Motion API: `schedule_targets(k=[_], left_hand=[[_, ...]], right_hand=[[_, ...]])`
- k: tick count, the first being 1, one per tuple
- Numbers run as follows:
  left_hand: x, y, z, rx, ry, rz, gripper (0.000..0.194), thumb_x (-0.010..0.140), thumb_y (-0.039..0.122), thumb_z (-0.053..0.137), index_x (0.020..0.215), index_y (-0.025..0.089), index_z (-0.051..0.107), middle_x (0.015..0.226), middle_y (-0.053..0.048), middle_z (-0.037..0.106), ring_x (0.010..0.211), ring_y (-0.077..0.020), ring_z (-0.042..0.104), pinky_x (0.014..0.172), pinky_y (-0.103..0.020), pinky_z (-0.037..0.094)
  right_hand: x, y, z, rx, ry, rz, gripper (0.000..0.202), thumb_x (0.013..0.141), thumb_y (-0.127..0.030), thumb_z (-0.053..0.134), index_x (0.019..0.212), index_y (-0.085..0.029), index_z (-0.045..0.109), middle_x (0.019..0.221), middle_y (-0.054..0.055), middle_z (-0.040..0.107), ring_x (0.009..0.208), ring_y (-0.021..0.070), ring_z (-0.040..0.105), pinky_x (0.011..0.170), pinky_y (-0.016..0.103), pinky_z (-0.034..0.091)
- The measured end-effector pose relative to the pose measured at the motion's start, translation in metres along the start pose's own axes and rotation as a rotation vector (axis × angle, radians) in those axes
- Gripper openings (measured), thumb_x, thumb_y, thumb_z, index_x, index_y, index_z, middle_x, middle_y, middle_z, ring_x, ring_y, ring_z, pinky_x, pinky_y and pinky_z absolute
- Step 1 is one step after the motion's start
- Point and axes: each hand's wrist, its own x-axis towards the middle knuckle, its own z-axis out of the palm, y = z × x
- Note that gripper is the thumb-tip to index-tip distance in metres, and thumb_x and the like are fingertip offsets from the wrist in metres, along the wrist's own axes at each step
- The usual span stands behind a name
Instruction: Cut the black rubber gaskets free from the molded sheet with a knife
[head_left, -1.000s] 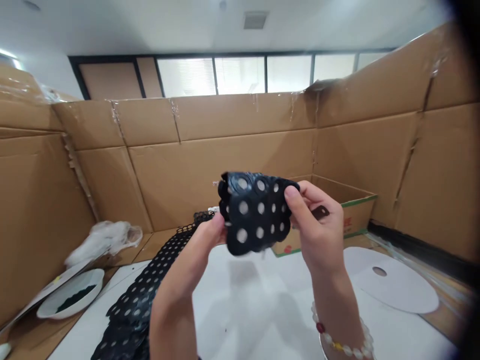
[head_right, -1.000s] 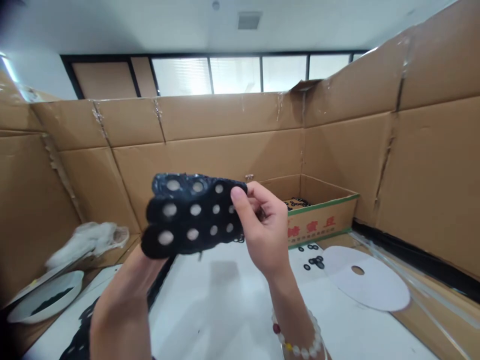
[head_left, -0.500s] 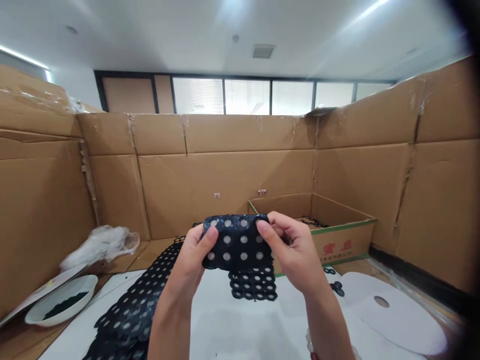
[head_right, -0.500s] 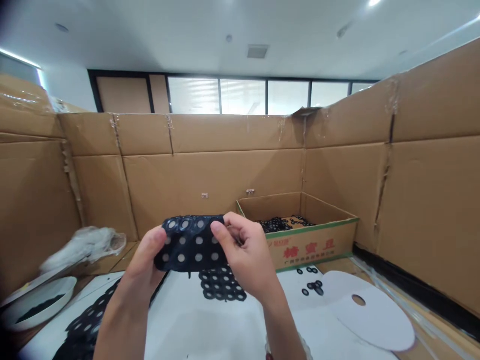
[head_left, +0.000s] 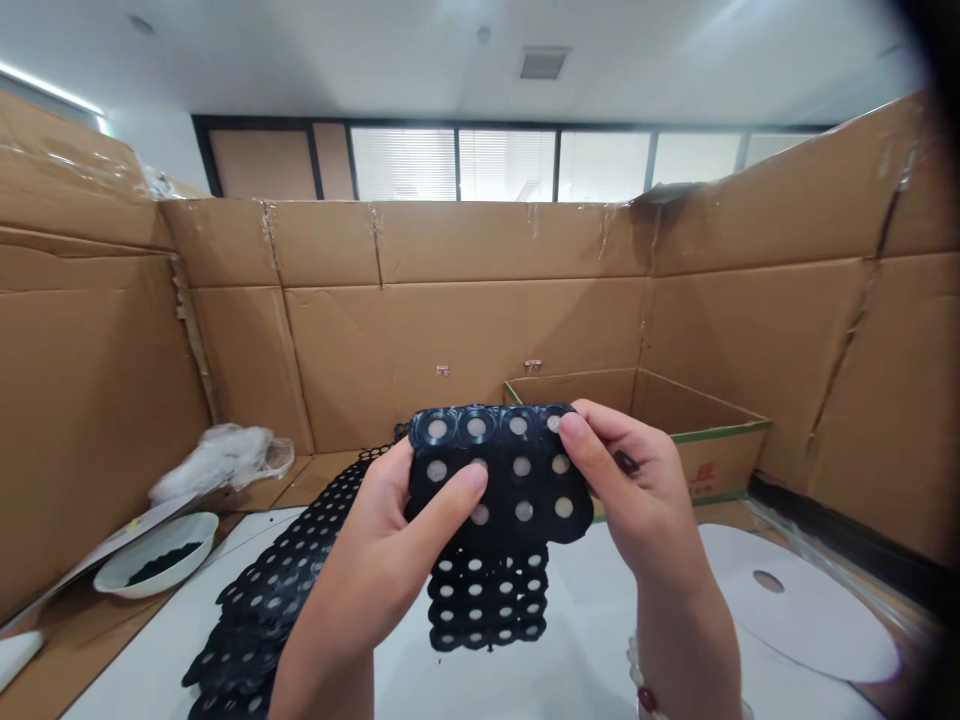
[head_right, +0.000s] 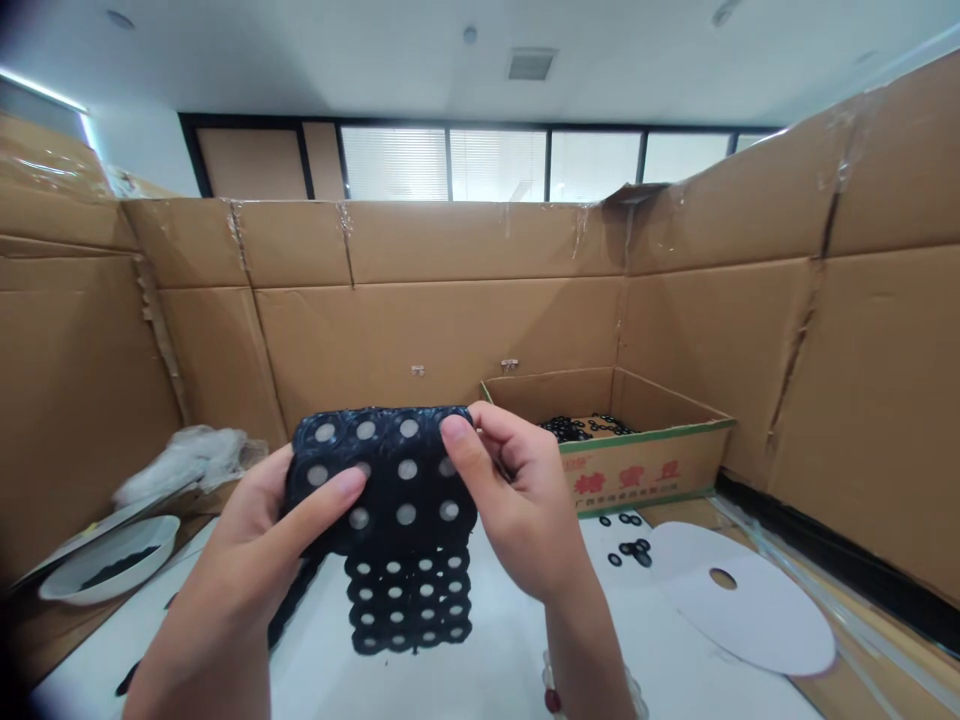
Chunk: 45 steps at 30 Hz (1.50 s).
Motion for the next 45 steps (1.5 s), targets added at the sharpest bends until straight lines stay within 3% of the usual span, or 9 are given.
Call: schedule_targets(k=[7, 11, 17, 24, 27, 31, 39, 45], left_hand=[[-0.003, 0.002, -0.004, 0.025, -0.007, 0.060, 0.009, 0.079, 0.032, 0.073, 0.078, 0.023, 0.071, 0.072, 0.003, 0.071, 0.066, -0.0108, 0.065, 0.060, -0.014, 0.052], [-0.001, -0.002, -0.009, 0.055, -0.047, 0.090, 0.002, 0.081, 0.027, 0.071, 0.081, 0.025, 0.070, 0.073, 0.004, 0.071, 0.067, -0.0100, 0.065, 0.059, -0.013, 0.051], [0.002, -0.008, -0.018, 0.139, -0.113, 0.109, 0.015, 0.080, 0.015, 0.070, 0.090, 0.026, 0.071, 0.085, 0.004, 0.074, 0.080, -0.0132, 0.068, 0.066, -0.015, 0.053], [0.006, -0.007, -0.017, 0.133, -0.122, 0.148, 0.009, 0.077, 0.024, 0.075, 0.085, 0.027, 0.072, 0.080, 0.004, 0.074, 0.075, -0.0147, 0.070, 0.062, -0.015, 0.053], [0.006, -0.010, -0.021, 0.157, -0.130, 0.189, 0.019, 0.078, 0.038, 0.074, 0.093, 0.027, 0.072, 0.084, 0.002, 0.075, 0.075, -0.0164, 0.069, 0.062, -0.018, 0.055], [0.007, -0.011, -0.024, 0.135, -0.238, 0.163, 0.033, 0.076, 0.048, 0.073, 0.102, 0.028, 0.070, 0.092, 0.000, 0.074, 0.081, -0.0207, 0.069, 0.066, -0.024, 0.058], [0.009, -0.011, -0.020, 0.065, -0.306, 0.090, 0.038, 0.070, 0.036, 0.081, 0.104, 0.024, 0.069, 0.096, -0.004, 0.075, 0.086, -0.0258, 0.071, 0.070, -0.029, 0.059], [0.011, -0.013, -0.020, 0.016, -0.336, 0.066, 0.022, 0.078, 0.023, 0.075, 0.099, 0.026, 0.069, 0.094, -0.002, 0.076, 0.083, -0.0225, 0.073, 0.070, -0.026, 0.059]], right_hand=[[-0.001, -0.002, 0.001, -0.024, 0.006, -0.006, 0.042, 0.094, -0.042, 0.053, 0.062, -0.019, 0.037, 0.058, -0.005, 0.026, 0.051, 0.0067, 0.023, 0.041, 0.021, 0.018], [-0.001, -0.002, 0.003, -0.038, 0.015, -0.013, 0.042, 0.094, -0.041, 0.051, 0.063, -0.019, 0.036, 0.059, -0.005, 0.026, 0.052, 0.0068, 0.023, 0.042, 0.021, 0.018], [-0.001, -0.001, 0.002, -0.001, 0.034, -0.009, 0.043, 0.095, -0.042, 0.048, 0.062, -0.020, 0.034, 0.060, -0.005, 0.024, 0.052, 0.0076, 0.021, 0.044, 0.022, 0.019], [0.001, 0.000, 0.001, 0.058, 0.047, -0.019, 0.044, 0.096, -0.043, 0.046, 0.062, -0.020, 0.032, 0.060, -0.005, 0.026, 0.053, 0.0079, 0.023, 0.047, 0.023, 0.022], [0.001, -0.001, 0.002, 0.034, 0.060, -0.039, 0.045, 0.096, -0.044, 0.047, 0.061, -0.020, 0.032, 0.059, -0.005, 0.026, 0.052, 0.0076, 0.022, 0.047, 0.024, 0.022], [0.002, -0.001, 0.003, 0.022, 0.084, -0.053, 0.045, 0.096, -0.044, 0.047, 0.061, -0.020, 0.032, 0.058, -0.005, 0.027, 0.052, 0.0076, 0.022, 0.047, 0.024, 0.022], [0.004, 0.000, 0.000, -0.026, 0.165, -0.044, 0.046, 0.095, -0.046, 0.048, 0.060, -0.020, 0.033, 0.060, -0.004, 0.027, 0.054, 0.0090, 0.023, 0.047, 0.025, 0.023], [0.009, 0.010, -0.003, 0.045, 0.088, 0.048, 0.048, 0.091, -0.053, 0.052, 0.060, -0.020, 0.034, 0.060, -0.004, 0.028, 0.053, 0.0083, 0.024, 0.045, 0.024, 0.023]])
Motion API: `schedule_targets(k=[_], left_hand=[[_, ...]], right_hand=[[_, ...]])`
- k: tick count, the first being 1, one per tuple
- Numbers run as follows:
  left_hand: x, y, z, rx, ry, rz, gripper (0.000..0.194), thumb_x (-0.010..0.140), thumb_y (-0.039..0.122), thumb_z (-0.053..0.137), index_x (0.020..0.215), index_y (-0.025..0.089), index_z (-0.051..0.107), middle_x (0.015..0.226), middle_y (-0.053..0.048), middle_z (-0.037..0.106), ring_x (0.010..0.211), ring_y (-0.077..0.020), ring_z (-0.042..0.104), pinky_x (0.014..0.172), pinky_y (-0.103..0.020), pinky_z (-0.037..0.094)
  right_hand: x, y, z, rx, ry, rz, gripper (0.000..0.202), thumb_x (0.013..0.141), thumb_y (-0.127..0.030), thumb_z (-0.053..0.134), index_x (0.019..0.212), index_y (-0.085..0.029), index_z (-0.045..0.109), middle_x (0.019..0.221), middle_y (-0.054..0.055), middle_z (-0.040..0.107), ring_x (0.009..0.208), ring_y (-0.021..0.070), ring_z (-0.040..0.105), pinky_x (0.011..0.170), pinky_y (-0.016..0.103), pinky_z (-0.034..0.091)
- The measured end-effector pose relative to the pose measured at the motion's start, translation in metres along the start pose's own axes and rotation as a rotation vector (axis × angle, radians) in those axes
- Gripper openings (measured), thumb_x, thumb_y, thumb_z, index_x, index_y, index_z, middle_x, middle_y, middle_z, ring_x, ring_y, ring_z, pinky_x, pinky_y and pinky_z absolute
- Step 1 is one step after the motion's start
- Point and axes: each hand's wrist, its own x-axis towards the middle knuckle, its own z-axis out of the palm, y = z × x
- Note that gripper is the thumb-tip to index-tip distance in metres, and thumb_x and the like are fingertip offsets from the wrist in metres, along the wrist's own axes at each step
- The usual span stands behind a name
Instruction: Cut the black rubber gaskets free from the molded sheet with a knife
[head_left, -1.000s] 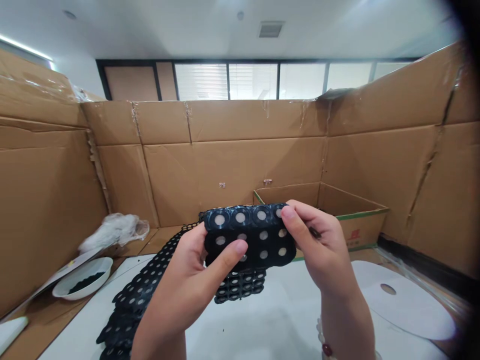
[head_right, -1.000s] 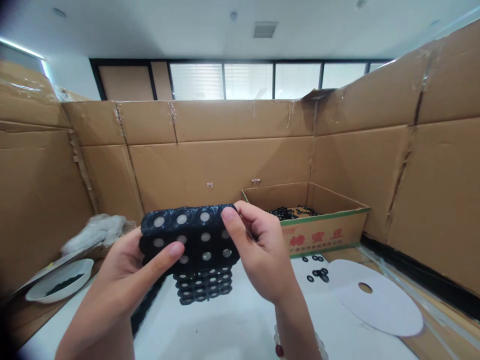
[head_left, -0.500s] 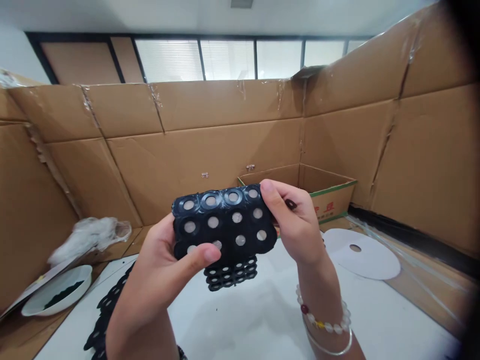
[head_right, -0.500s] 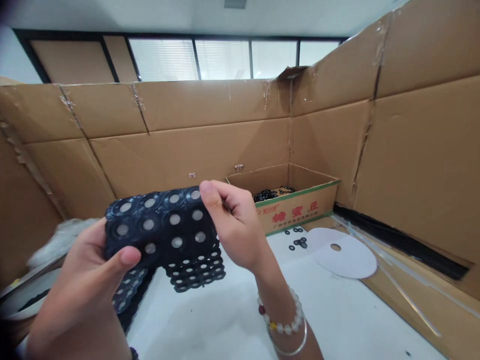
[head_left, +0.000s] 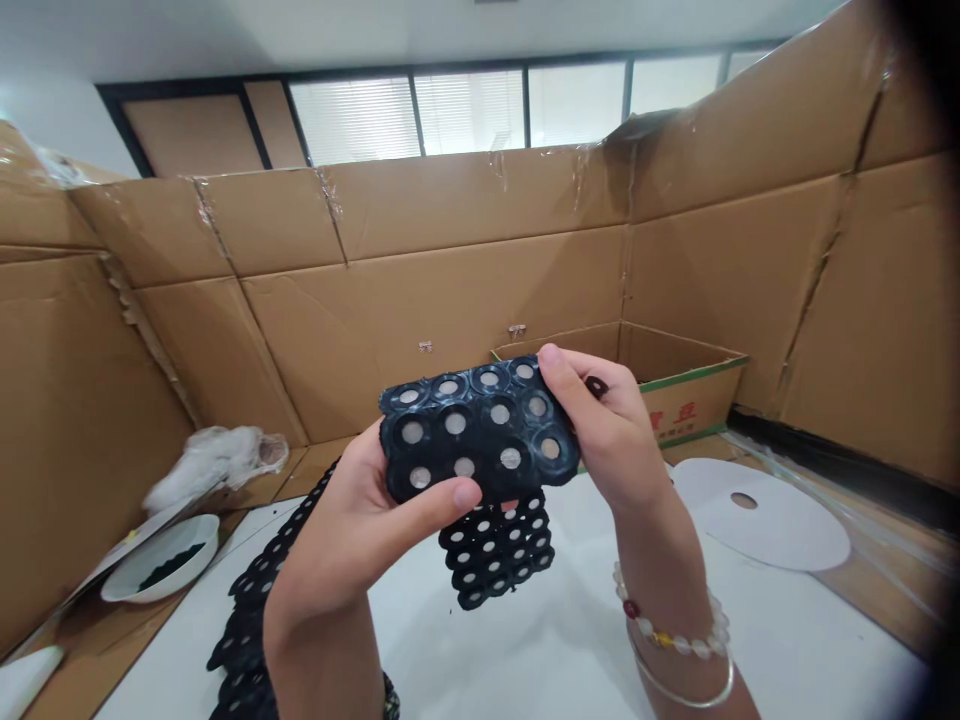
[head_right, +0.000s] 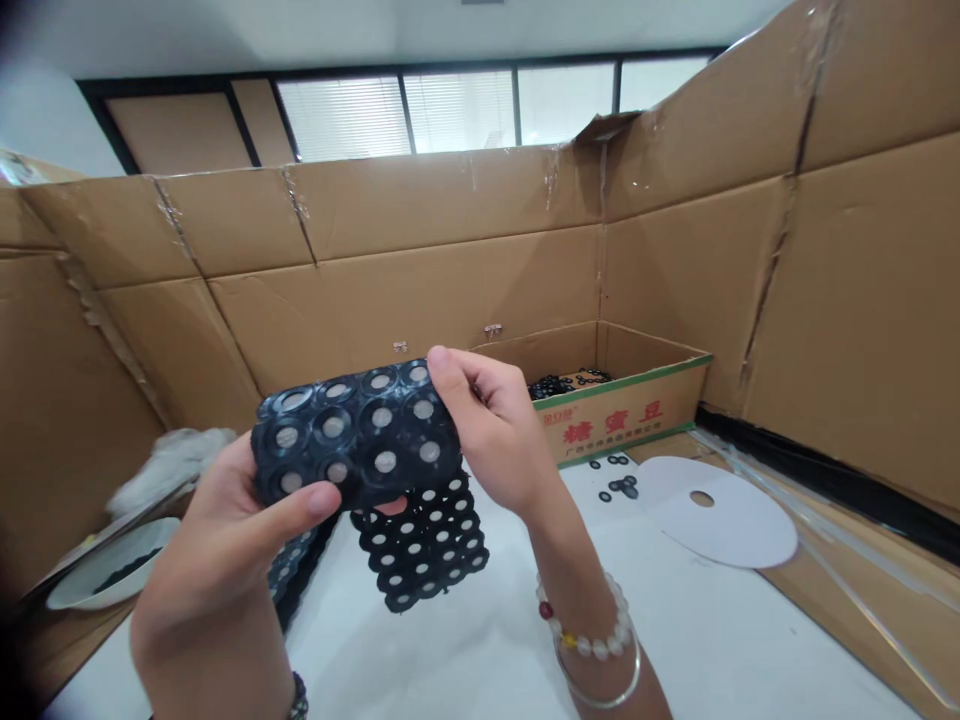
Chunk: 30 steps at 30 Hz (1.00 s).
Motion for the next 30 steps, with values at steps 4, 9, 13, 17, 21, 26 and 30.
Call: schedule_targets(k=[4, 9, 13, 17, 21, 26, 30], left_hand=[[0.003, 0.001, -0.003, -0.041, -0.047, -0.008, 0.014, 0.083, 0.023, 0.070, 0.096, 0.028, 0.070, 0.086, 0.002, 0.077, 0.077, -0.0181, 0.073, 0.067, -0.023, 0.059], [0.004, 0.003, -0.007, -0.021, -0.022, -0.026, 0.004, 0.084, 0.023, 0.069, 0.085, 0.025, 0.072, 0.076, 0.003, 0.076, 0.070, -0.0133, 0.072, 0.064, -0.018, 0.058], [0.004, 0.004, -0.009, 0.000, 0.022, -0.037, 0.009, 0.082, 0.025, 0.071, 0.090, 0.024, 0.071, 0.073, 0.001, 0.076, 0.069, -0.0145, 0.072, 0.066, -0.019, 0.058], [0.005, 0.003, -0.011, 0.017, 0.014, -0.033, 0.010, 0.081, 0.024, 0.072, 0.091, 0.023, 0.071, 0.073, 0.000, 0.077, 0.070, -0.0168, 0.074, 0.066, -0.021, 0.059], [0.005, 0.002, -0.013, 0.055, 0.010, -0.037, 0.010, 0.082, 0.026, 0.071, 0.091, 0.022, 0.072, 0.077, -0.002, 0.078, 0.077, -0.0185, 0.074, 0.072, -0.022, 0.058], [0.006, 0.002, -0.015, 0.094, -0.027, -0.075, 0.013, 0.084, 0.025, 0.069, 0.096, 0.024, 0.073, 0.084, -0.002, 0.079, 0.085, -0.0196, 0.074, 0.077, -0.025, 0.058], [0.007, 0.001, -0.017, 0.101, -0.037, -0.042, 0.011, 0.083, 0.028, 0.069, 0.091, 0.024, 0.075, 0.081, -0.002, 0.079, 0.081, -0.0199, 0.073, 0.072, -0.026, 0.058]], right_hand=[[0.004, 0.003, -0.012, 0.072, -0.217, 0.165, 0.054, 0.088, -0.061, 0.052, 0.058, -0.020, 0.033, 0.057, -0.005, 0.025, 0.050, 0.0073, 0.023, 0.042, 0.023, 0.020], [0.002, -0.007, -0.028, 0.034, -0.419, 0.144, 0.053, 0.089, -0.054, 0.054, 0.052, -0.019, 0.039, 0.055, -0.006, 0.018, 0.050, 0.0070, 0.013, 0.042, 0.025, 0.014], [0.000, -0.015, -0.029, 0.036, -0.450, 0.108, 0.033, 0.089, -0.040, 0.059, 0.064, -0.019, 0.063, 0.052, -0.006, 0.030, 0.048, 0.0069, 0.021, 0.041, 0.024, 0.017], [0.000, -0.016, -0.025, 0.096, -0.470, 0.132, 0.026, 0.090, -0.030, 0.057, 0.069, -0.020, 0.068, 0.061, -0.002, 0.051, 0.055, 0.0072, 0.041, 0.045, 0.022, 0.027], [0.003, -0.013, -0.024, 0.120, -0.472, 0.123, 0.026, 0.090, -0.029, 0.059, 0.068, -0.019, 0.067, 0.063, -0.002, 0.051, 0.055, 0.0060, 0.041, 0.045, 0.020, 0.030], [0.005, -0.008, -0.027, 0.084, -0.460, 0.137, 0.024, 0.087, -0.032, 0.063, 0.068, -0.019, 0.067, 0.063, -0.004, 0.046, 0.053, 0.0048, 0.034, 0.043, 0.019, 0.026], [0.004, -0.009, -0.027, 0.082, -0.426, 0.136, 0.022, 0.084, -0.030, 0.068, 0.066, -0.018, 0.065, 0.056, -0.006, 0.036, 0.050, 0.0043, 0.026, 0.042, 0.020, 0.021]])
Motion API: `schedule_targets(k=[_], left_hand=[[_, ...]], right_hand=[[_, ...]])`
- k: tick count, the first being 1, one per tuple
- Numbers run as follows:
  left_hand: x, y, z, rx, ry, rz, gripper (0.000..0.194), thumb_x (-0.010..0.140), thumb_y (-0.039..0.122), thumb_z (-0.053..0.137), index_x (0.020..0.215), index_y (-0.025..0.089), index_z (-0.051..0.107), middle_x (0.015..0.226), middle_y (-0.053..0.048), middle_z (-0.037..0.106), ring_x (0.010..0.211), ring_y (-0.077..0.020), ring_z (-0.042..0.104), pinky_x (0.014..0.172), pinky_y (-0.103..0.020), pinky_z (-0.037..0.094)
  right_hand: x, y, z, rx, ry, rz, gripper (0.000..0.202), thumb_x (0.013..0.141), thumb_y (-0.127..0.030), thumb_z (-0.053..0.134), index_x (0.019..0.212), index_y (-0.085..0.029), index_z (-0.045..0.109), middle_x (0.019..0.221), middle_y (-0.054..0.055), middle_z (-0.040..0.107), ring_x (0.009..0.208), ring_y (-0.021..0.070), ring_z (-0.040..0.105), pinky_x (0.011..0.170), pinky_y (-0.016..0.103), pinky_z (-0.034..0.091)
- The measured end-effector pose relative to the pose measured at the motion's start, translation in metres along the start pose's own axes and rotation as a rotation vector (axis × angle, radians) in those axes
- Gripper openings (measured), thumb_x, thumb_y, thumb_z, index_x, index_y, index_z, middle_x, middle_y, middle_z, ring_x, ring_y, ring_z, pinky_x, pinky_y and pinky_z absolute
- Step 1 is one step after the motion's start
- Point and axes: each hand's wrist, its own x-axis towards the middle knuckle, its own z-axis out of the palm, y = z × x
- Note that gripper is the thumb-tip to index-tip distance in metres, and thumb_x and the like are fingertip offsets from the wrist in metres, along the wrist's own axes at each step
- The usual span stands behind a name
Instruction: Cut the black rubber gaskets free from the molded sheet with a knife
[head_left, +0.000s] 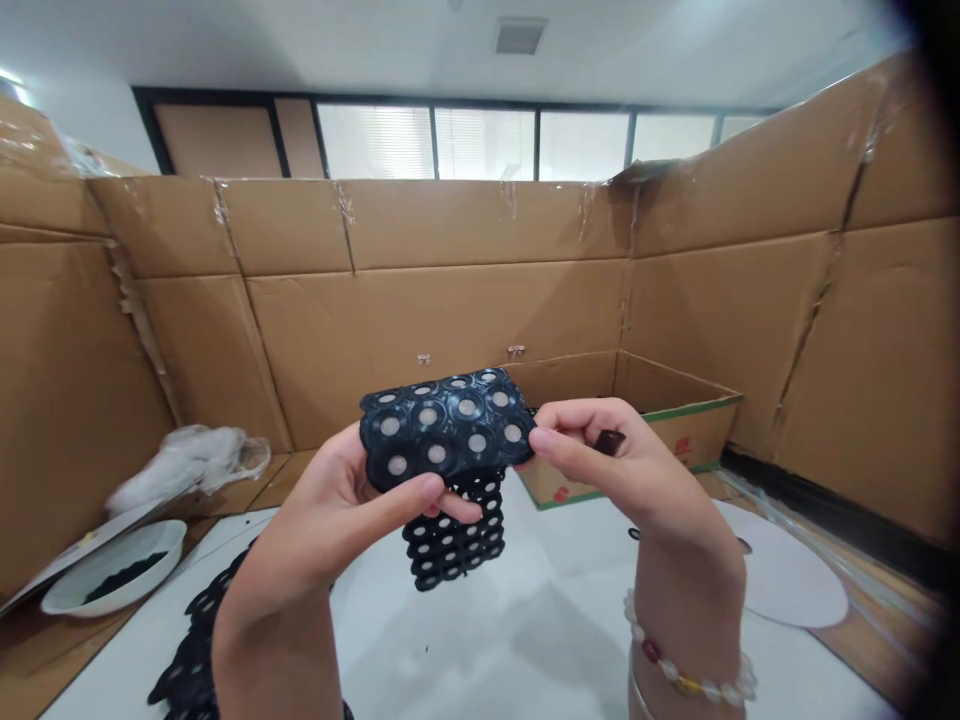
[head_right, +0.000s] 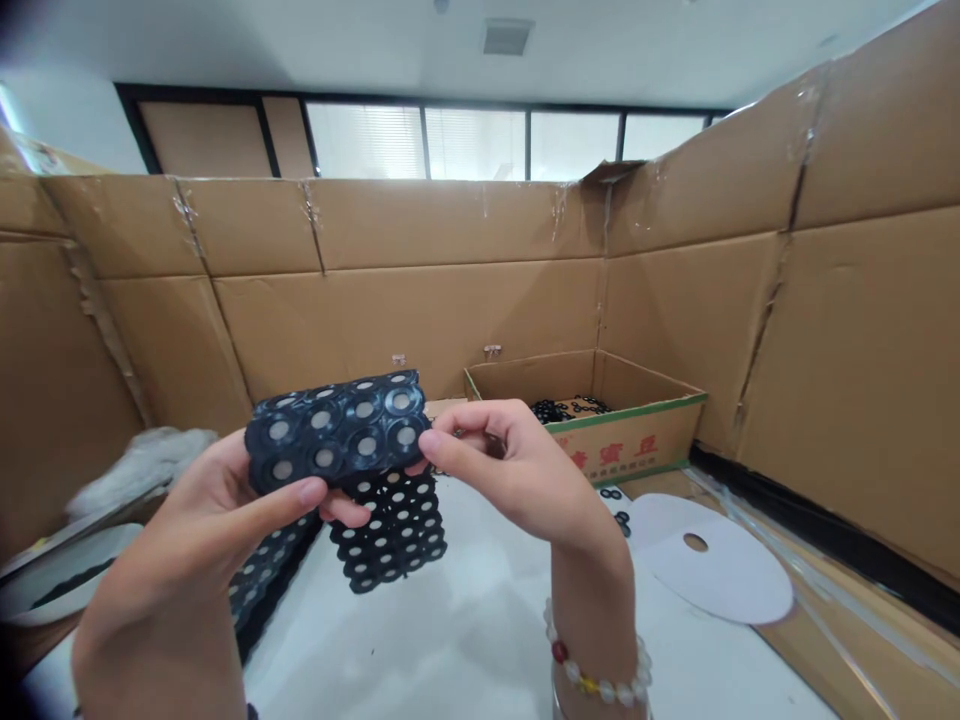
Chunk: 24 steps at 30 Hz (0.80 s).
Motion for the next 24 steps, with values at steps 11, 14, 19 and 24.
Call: schedule_targets(k=[11, 14, 19, 24], left_hand=[[0.007, 0.000, 0.004, 0.005, 0.084, -0.002, 0.017, 0.083, 0.030, 0.068, 0.072, 0.020, 0.076, 0.073, -0.005, 0.076, 0.078, -0.0197, 0.068, 0.079, -0.029, 0.053], [0.010, -0.002, 0.005, -0.034, 0.101, -0.020, 0.016, 0.081, 0.030, 0.070, 0.070, 0.019, 0.074, 0.071, -0.005, 0.075, 0.075, -0.0185, 0.068, 0.073, -0.026, 0.053], [0.011, -0.004, 0.004, -0.094, 0.011, -0.029, 0.017, 0.082, 0.030, 0.070, 0.070, 0.019, 0.073, 0.071, -0.005, 0.075, 0.074, -0.0175, 0.069, 0.070, -0.025, 0.054], [0.006, 0.000, 0.000, -0.120, 0.048, -0.067, 0.007, 0.072, 0.027, 0.079, 0.073, 0.021, 0.074, 0.054, 0.000, 0.069, 0.048, -0.0140, 0.063, 0.046, -0.022, 0.052]], right_hand=[[-0.010, -0.005, 0.008, -0.343, 0.330, -0.128, 0.014, 0.092, -0.031, 0.056, 0.087, -0.022, 0.066, 0.049, -0.008, 0.033, 0.042, 0.0056, 0.024, 0.037, 0.022, 0.018], [-0.022, -0.010, 0.012, -0.556, 0.372, -0.226, 0.036, 0.089, -0.029, 0.063, 0.124, -0.030, 0.053, 0.047, -0.011, 0.030, 0.041, 0.0077, 0.025, 0.039, 0.022, 0.025], [-0.017, -0.004, 0.019, -0.858, 0.216, -0.355, 0.043, 0.087, -0.022, 0.064, 0.129, -0.026, 0.055, 0.049, -0.010, 0.041, 0.042, 0.0074, 0.035, 0.042, 0.022, 0.031], [0.003, 0.013, 0.018, -0.741, 0.431, -0.515, 0.014, 0.084, -0.014, 0.064, 0.091, -0.024, 0.070, 0.061, -0.007, 0.062, 0.047, 0.0044, 0.047, 0.045, 0.018, 0.036]])
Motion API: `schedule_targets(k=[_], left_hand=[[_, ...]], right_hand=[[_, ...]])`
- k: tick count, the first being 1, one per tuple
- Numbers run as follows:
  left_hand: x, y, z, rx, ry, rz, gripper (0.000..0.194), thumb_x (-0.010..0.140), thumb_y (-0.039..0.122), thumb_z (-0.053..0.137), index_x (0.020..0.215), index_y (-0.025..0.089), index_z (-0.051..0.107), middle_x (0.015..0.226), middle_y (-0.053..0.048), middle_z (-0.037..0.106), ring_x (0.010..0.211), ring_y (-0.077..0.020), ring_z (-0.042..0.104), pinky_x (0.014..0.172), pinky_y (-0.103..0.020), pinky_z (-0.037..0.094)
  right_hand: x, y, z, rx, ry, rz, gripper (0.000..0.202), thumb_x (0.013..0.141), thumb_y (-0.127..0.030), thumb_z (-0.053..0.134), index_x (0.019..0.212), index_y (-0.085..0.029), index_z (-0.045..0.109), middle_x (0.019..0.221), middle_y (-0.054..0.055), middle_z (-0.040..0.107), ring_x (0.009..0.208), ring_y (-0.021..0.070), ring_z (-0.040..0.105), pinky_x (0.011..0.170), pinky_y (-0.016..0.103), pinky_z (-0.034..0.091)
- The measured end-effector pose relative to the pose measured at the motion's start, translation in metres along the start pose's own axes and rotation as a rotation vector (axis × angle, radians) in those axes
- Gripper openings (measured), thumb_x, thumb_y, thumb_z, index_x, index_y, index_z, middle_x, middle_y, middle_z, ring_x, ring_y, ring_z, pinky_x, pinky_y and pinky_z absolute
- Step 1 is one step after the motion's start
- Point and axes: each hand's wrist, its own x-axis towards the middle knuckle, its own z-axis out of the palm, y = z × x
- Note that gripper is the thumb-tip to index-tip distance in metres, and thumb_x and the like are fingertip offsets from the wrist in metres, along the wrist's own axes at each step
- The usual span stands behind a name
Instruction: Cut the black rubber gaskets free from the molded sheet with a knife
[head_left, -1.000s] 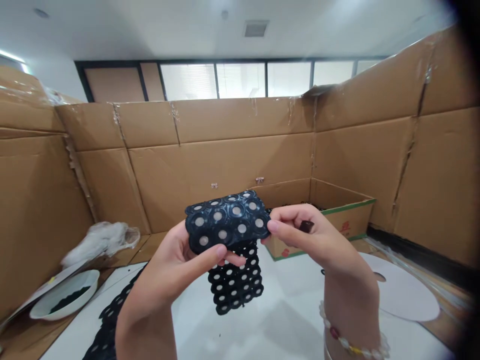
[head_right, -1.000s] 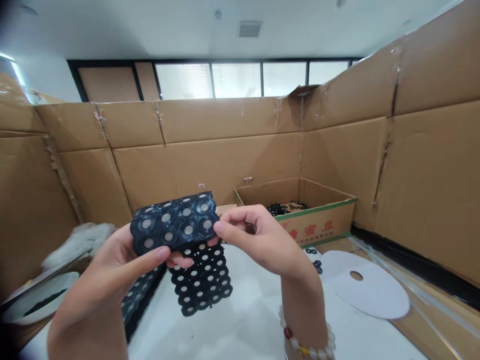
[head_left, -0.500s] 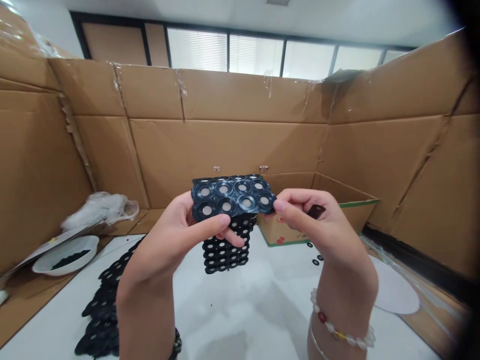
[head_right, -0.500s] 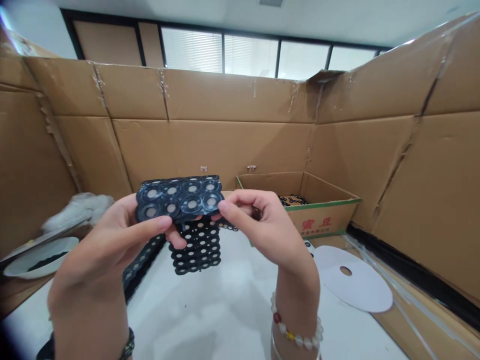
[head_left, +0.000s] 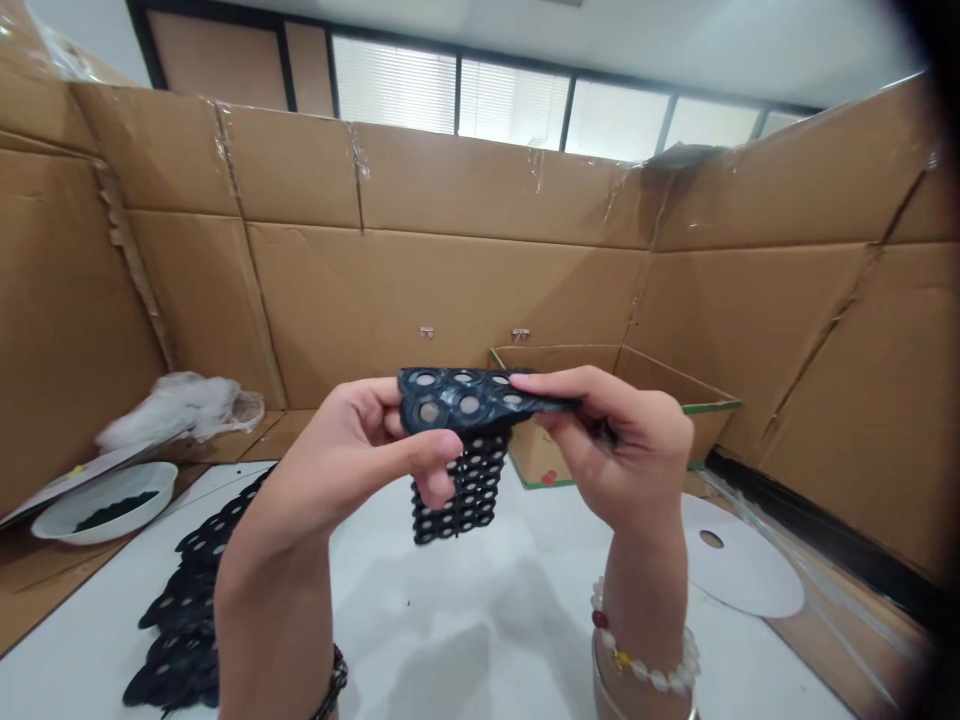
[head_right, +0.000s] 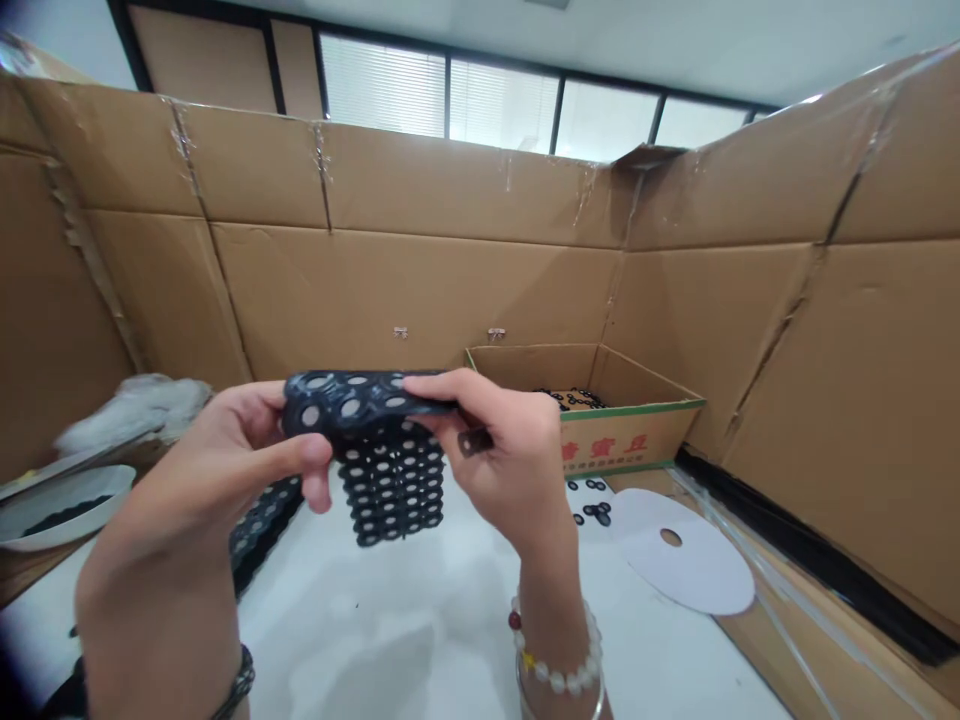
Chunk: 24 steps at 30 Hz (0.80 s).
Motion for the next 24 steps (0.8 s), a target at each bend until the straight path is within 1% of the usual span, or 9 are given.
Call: schedule_targets(k=[2, 5, 7, 9, 12, 14, 19, 22, 24], left_hand=[[-0.001, 0.001, -0.003, 0.073, 0.143, 0.083, 0.006, 0.071, 0.024, 0.080, 0.068, 0.023, 0.075, 0.050, 0.002, 0.067, 0.043, -0.0109, 0.059, 0.042, -0.019, 0.049], [0.000, 0.000, -0.005, 0.168, 0.353, 0.284, 0.008, 0.070, 0.024, 0.081, 0.067, 0.025, 0.074, 0.062, 0.004, 0.070, 0.054, -0.0083, 0.061, 0.051, -0.016, 0.050], [0.002, -0.003, -0.004, 0.170, 0.312, 0.293, 0.021, 0.066, 0.029, 0.084, 0.084, 0.028, 0.074, 0.082, 0.003, 0.073, 0.071, -0.0105, 0.065, 0.063, -0.017, 0.052], [0.006, -0.007, -0.001, 0.169, 0.123, 0.196, 0.038, 0.065, 0.032, 0.084, 0.101, 0.029, 0.072, 0.100, 0.001, 0.073, 0.088, -0.0148, 0.067, 0.073, -0.020, 0.053], [0.012, -0.013, 0.008, 0.155, -0.060, 0.068, 0.020, 0.077, 0.027, 0.076, 0.097, 0.025, 0.073, 0.094, 0.000, 0.075, 0.088, -0.0160, 0.069, 0.072, -0.021, 0.054], [0.016, -0.016, 0.015, 0.098, -0.004, 0.067, 0.010, 0.083, 0.026, 0.070, 0.091, 0.022, 0.073, 0.086, 0.000, 0.075, 0.079, -0.0146, 0.070, 0.067, -0.020, 0.054], [0.024, -0.017, 0.023, 0.057, 0.090, 0.054, 0.015, 0.080, 0.026, 0.073, 0.093, 0.020, 0.073, 0.083, -0.001, 0.075, 0.075, -0.0163, 0.068, 0.066, -0.023, 0.054], [0.027, -0.018, 0.027, 0.100, 0.180, 0.062, 0.012, 0.080, 0.031, 0.072, 0.081, 0.019, 0.071, 0.076, 0.000, 0.073, 0.067, -0.0151, 0.066, 0.058, -0.022, 0.051], [0.030, -0.021, 0.028, 0.144, 0.279, 0.086, 0.015, 0.080, 0.032, 0.072, 0.076, 0.018, 0.069, 0.073, 0.001, 0.072, 0.065, -0.0139, 0.065, 0.057, -0.021, 0.050]], right_hand=[[0.002, 0.004, 0.003, 0.043, 0.108, 0.054, 0.007, 0.082, -0.018, 0.068, 0.078, -0.023, 0.070, 0.058, -0.007, 0.060, 0.047, 0.0050, 0.045, 0.044, 0.019, 0.035], [0.003, 0.003, 0.004, 0.099, 0.151, 0.173, 0.013, 0.080, -0.028, 0.073, 0.068, -0.022, 0.068, 0.048, -0.008, 0.044, 0.044, 0.0054, 0.034, 0.040, 0.020, 0.028], [0.004, 0.001, 0.004, 0.110, 0.130, 0.239, 0.016, 0.079, -0.030, 0.073, 0.067, -0.021, 0.067, 0.048, -0.008, 0.035, 0.044, 0.0053, 0.028, 0.039, 0.021, 0.023], [0.005, -0.002, 0.005, 0.101, 0.123, 0.272, 0.023, 0.079, -0.030, 0.073, 0.062, -0.019, 0.063, 0.048, -0.008, 0.031, 0.045, 0.0052, 0.026, 0.040, 0.021, 0.022], [0.007, -0.001, 0.005, 0.084, 0.177, 0.314, 0.039, 0.078, -0.031, 0.073, 0.053, -0.018, 0.047, 0.050, -0.008, 0.026, 0.046, 0.0050, 0.023, 0.040, 0.022, 0.020], [0.008, 0.003, 0.004, 0.092, 0.182, 0.353, 0.045, 0.079, -0.031, 0.072, 0.052, -0.019, 0.038, 0.051, -0.008, 0.022, 0.046, 0.0050, 0.021, 0.041, 0.022, 0.018], [0.008, 0.022, 0.003, 0.227, -0.009, 0.488, 0.044, 0.079, -0.032, 0.070, 0.053, -0.019, 0.038, 0.052, -0.007, 0.022, 0.048, 0.0050, 0.020, 0.042, 0.022, 0.017], [0.007, 0.025, 0.002, 0.273, -0.018, 0.535, 0.037, 0.079, -0.035, 0.072, 0.056, -0.018, 0.048, 0.052, -0.007, 0.025, 0.048, 0.0054, 0.023, 0.043, 0.023, 0.019], [0.006, 0.019, -0.002, 0.255, 0.051, 0.506, 0.019, 0.084, -0.038, 0.068, 0.078, -0.020, 0.063, 0.052, -0.007, 0.028, 0.045, 0.0063, 0.025, 0.042, 0.023, 0.022]])
